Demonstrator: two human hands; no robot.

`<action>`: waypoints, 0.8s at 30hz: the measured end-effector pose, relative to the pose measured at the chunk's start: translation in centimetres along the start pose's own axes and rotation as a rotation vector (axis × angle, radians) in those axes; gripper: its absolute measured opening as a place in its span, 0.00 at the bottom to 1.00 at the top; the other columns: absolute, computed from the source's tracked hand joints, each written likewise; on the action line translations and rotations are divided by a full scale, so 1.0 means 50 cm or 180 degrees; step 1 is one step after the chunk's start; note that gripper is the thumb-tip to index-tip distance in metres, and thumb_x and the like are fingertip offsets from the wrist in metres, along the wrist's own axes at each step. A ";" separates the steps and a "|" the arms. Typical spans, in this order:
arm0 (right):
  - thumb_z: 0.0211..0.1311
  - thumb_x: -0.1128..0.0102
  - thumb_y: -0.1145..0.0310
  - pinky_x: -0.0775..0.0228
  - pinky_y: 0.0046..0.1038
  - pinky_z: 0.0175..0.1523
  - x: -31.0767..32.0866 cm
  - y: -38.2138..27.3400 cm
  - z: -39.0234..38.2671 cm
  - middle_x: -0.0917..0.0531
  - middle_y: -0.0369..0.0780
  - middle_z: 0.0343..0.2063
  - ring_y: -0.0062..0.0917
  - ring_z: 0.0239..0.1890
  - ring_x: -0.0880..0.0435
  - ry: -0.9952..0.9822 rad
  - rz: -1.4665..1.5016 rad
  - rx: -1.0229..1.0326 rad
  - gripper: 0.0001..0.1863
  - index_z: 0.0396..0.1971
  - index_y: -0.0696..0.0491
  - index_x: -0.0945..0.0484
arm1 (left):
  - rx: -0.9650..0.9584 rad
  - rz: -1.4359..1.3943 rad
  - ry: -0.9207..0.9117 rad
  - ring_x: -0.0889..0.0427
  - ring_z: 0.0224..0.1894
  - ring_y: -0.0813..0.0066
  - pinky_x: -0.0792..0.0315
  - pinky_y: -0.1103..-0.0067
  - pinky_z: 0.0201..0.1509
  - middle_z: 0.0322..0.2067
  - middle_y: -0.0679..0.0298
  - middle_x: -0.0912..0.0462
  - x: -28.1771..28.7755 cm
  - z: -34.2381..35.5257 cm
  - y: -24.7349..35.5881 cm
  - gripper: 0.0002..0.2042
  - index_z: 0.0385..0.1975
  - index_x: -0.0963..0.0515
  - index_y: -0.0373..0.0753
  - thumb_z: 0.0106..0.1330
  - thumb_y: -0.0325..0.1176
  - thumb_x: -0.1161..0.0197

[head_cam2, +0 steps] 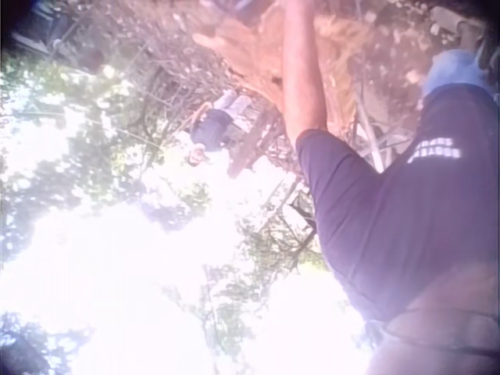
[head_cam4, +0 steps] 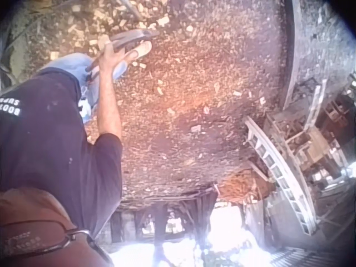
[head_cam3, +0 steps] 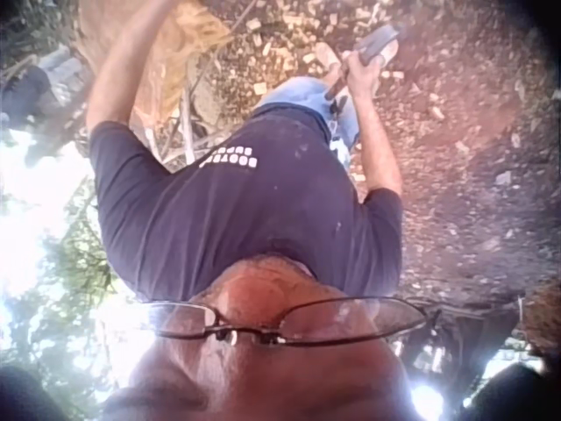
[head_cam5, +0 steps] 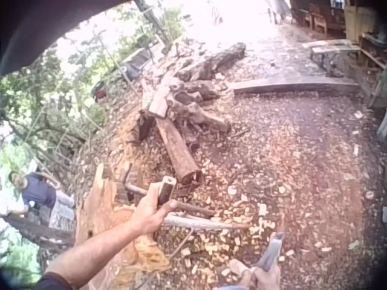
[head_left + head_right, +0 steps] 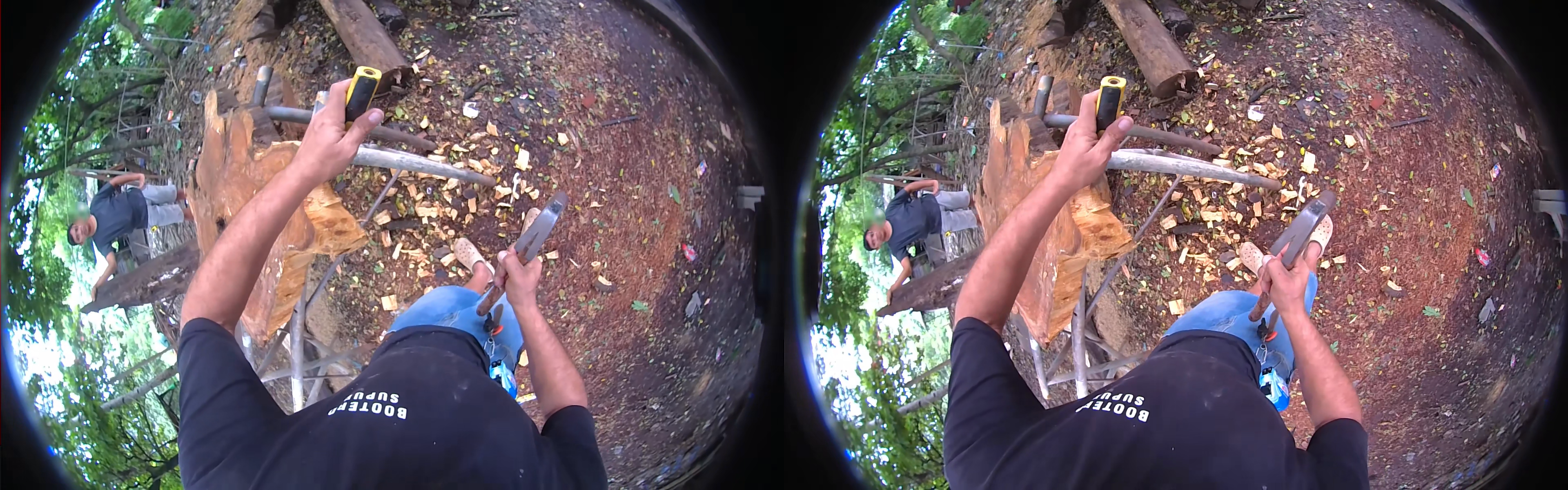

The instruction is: The person carves the edge of a wooden slab using a chisel and a hammer, chipping away pieces of wood, and then gestures by pointing into the distance.

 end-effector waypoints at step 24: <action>0.58 0.51 0.74 0.35 0.19 0.14 -0.253 -0.357 0.171 0.28 0.33 0.19 0.14 0.12 0.30 -0.1268 -0.1818 0.0015 0.06 0.36 0.54 0.31 | 0.0180 -0.0104 -0.0845 0.20 0.45 0.60 0.27 0.66 0.49 0.42 0.52 0.21 -0.024 -0.001 0.004 0.26 0.62 0.42 0.44 0.72 0.48 0.41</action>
Point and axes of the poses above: each hand's wrist, its own z-axis towards the middle knuckle, its own x-axis out of the back of the hand, y = z × x, the point moved 3 cm from there along z, towards the middle knuckle
